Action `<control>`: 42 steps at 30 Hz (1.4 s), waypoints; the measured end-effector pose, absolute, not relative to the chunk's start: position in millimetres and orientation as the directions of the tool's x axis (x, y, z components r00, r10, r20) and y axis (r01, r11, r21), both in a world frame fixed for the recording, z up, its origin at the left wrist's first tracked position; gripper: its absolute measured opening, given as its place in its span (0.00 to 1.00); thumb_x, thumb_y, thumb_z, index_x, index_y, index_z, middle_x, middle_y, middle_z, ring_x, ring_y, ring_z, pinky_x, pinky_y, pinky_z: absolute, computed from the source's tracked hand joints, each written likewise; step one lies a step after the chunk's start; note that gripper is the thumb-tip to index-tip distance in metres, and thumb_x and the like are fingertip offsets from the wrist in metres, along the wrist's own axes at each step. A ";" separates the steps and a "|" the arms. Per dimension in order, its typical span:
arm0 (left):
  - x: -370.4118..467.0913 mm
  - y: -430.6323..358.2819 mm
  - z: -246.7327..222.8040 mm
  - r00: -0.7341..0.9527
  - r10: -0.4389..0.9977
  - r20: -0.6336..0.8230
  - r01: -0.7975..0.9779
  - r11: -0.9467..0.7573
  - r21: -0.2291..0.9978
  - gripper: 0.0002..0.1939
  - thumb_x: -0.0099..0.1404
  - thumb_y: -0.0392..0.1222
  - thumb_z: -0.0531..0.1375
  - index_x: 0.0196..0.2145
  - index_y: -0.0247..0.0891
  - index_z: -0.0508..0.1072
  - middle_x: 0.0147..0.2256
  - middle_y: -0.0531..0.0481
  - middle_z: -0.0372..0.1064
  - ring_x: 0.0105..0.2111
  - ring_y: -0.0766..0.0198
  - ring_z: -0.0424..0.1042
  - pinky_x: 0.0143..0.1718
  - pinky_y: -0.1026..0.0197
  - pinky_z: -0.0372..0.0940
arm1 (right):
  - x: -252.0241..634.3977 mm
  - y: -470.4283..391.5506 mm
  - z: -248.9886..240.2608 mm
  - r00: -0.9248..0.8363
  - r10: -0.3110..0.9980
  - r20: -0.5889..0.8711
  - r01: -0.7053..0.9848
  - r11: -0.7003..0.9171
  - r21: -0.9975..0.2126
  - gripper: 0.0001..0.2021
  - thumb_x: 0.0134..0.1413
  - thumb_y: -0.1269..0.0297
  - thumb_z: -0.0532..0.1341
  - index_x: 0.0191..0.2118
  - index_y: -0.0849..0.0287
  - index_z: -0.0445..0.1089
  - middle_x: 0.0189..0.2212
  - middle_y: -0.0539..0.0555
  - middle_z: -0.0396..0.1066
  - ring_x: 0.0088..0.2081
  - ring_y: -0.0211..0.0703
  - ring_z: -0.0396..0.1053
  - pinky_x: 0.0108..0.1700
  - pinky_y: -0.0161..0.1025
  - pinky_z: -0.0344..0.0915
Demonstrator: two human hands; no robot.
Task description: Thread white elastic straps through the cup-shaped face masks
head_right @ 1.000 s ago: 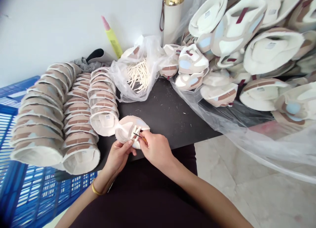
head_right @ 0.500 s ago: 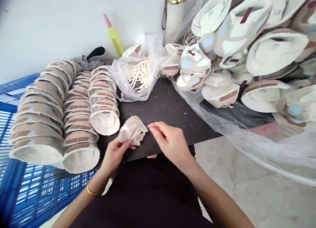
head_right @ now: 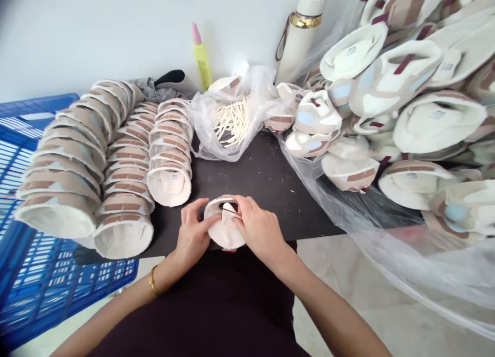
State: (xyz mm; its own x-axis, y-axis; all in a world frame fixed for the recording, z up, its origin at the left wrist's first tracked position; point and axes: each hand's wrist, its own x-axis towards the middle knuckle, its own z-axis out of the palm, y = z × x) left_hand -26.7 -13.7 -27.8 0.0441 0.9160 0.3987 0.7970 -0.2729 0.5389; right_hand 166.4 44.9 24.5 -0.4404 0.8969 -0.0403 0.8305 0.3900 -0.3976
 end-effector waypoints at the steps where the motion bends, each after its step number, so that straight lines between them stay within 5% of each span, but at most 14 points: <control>1: -27.3 -14.3 -25.2 -0.019 0.961 0.275 0.720 -0.178 0.671 0.19 0.64 0.28 0.56 0.46 0.45 0.79 0.56 0.42 0.64 0.50 0.55 0.67 0.51 0.52 0.67 | 164.5 41.8 19.6 -0.428 0.904 0.018 0.821 0.397 -0.411 0.18 0.59 0.67 0.60 0.55 0.55 0.66 0.40 0.50 0.74 0.35 0.42 0.75 0.29 0.36 0.65; 3: -30.9 -14.0 -16.0 -0.065 0.997 -0.043 0.451 0.067 0.890 0.19 0.62 0.29 0.56 0.47 0.42 0.79 0.49 0.43 0.70 0.40 0.60 0.72 0.43 0.57 0.70 | 161.5 34.7 11.5 -0.442 0.882 0.166 0.782 0.469 -0.410 0.13 0.61 0.68 0.59 0.52 0.57 0.68 0.38 0.50 0.75 0.33 0.40 0.75 0.30 0.35 0.64; 5: -36.6 -11.8 -3.8 -0.011 0.941 -0.337 0.081 0.337 0.938 0.22 0.60 0.32 0.57 0.51 0.39 0.77 0.41 0.45 0.73 0.31 0.64 0.72 0.32 0.61 0.71 | 159.7 26.4 5.1 -0.512 0.799 0.314 0.718 0.599 -0.354 0.09 0.64 0.70 0.56 0.47 0.58 0.71 0.37 0.51 0.76 0.31 0.37 0.73 0.30 0.34 0.63; 8: -43.6 -6.5 11.2 0.068 0.825 -0.561 -0.378 0.542 0.751 0.22 0.56 0.35 0.61 0.49 0.32 0.77 0.40 0.43 0.73 0.29 0.65 0.70 0.25 0.64 0.70 | 158.8 14.2 -0.2 -0.660 0.622 0.422 0.585 0.777 -0.232 0.13 0.65 0.75 0.53 0.40 0.56 0.74 0.34 0.49 0.76 0.27 0.33 0.69 0.31 0.34 0.61; 12: -40.2 -0.4 11.6 0.017 0.777 -0.630 -0.601 0.511 0.614 0.12 0.52 0.36 0.68 0.36 0.29 0.80 0.36 0.44 0.73 0.33 0.65 0.71 0.31 0.63 0.73 | 161.6 9.7 3.8 -0.779 0.543 0.315 0.486 0.839 -0.245 0.13 0.66 0.74 0.53 0.38 0.56 0.74 0.31 0.48 0.73 0.26 0.34 0.67 0.30 0.35 0.59; 17: -25.2 -1.9 0.8 -0.158 0.846 -0.509 -0.485 0.382 0.786 0.11 0.55 0.41 0.69 0.36 0.34 0.81 0.36 0.48 0.76 0.25 0.70 0.70 0.26 0.67 0.68 | 166.9 26.3 17.1 -0.677 0.736 0.001 0.545 0.502 -0.671 0.06 0.66 0.65 0.54 0.46 0.55 0.66 0.39 0.49 0.73 0.31 0.35 0.70 0.33 0.34 0.63; 20: -21.3 -6.0 0.0 -0.178 0.893 -0.414 -0.325 0.344 0.881 0.12 0.61 0.43 0.65 0.42 0.38 0.82 0.37 0.49 0.77 0.20 0.74 0.69 0.26 0.67 0.66 | 163.9 32.4 16.9 -0.505 0.862 -0.055 0.608 0.309 -0.732 0.06 0.68 0.66 0.50 0.42 0.55 0.64 0.35 0.49 0.72 0.30 0.37 0.69 0.34 0.35 0.62; 24: -21.9 -9.7 -0.2 -0.168 0.929 -0.330 -0.214 0.292 0.932 0.13 0.65 0.43 0.61 0.45 0.42 0.81 0.36 0.51 0.76 0.20 0.74 0.70 0.26 0.69 0.64 | 159.0 29.3 11.1 -0.431 0.902 -0.002 0.575 0.273 -0.771 0.05 0.66 0.65 0.53 0.38 0.56 0.65 0.32 0.49 0.71 0.30 0.38 0.70 0.33 0.34 0.61; 29: -20.0 -9.4 -3.4 -0.167 0.921 -0.351 -0.236 0.309 0.921 0.13 0.65 0.42 0.61 0.46 0.42 0.81 0.37 0.51 0.76 0.19 0.74 0.69 0.24 0.69 0.63 | 151.7 24.0 4.8 -0.413 0.910 0.020 0.659 0.314 -0.684 0.06 0.66 0.64 0.55 0.38 0.56 0.68 0.33 0.50 0.74 0.30 0.39 0.72 0.32 0.35 0.62; 35: -15.5 -10.7 -7.4 -0.146 0.926 -0.347 -0.215 0.313 0.925 0.15 0.67 0.41 0.58 0.48 0.43 0.80 0.36 0.52 0.74 0.20 0.74 0.69 0.26 0.69 0.66 | 134.5 20.3 -8.4 -0.301 0.941 0.154 0.836 0.338 -0.433 0.16 0.67 0.67 0.50 0.53 0.54 0.71 0.45 0.52 0.77 0.32 0.41 0.75 0.28 0.36 0.60; 42: -15.3 -5.1 -7.3 -0.180 0.933 -0.313 -0.113 0.296 0.948 0.21 0.59 0.40 0.66 0.51 0.42 0.78 0.35 0.51 0.73 0.20 0.75 0.66 0.23 0.70 0.67 | 131.1 25.3 -3.8 -0.299 0.947 0.116 0.823 0.318 -0.471 0.19 0.66 0.69 0.52 0.55 0.48 0.72 0.50 0.48 0.76 0.36 0.40 0.77 0.30 0.34 0.65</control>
State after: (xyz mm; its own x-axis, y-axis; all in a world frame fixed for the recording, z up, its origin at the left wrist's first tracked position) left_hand -15.3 -5.1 -7.3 -0.1798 0.9327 -0.3127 -0.1127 0.2963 0.9484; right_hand 131.1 25.3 -3.8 -0.2991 0.9471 0.1164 0.8230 0.3178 -0.4708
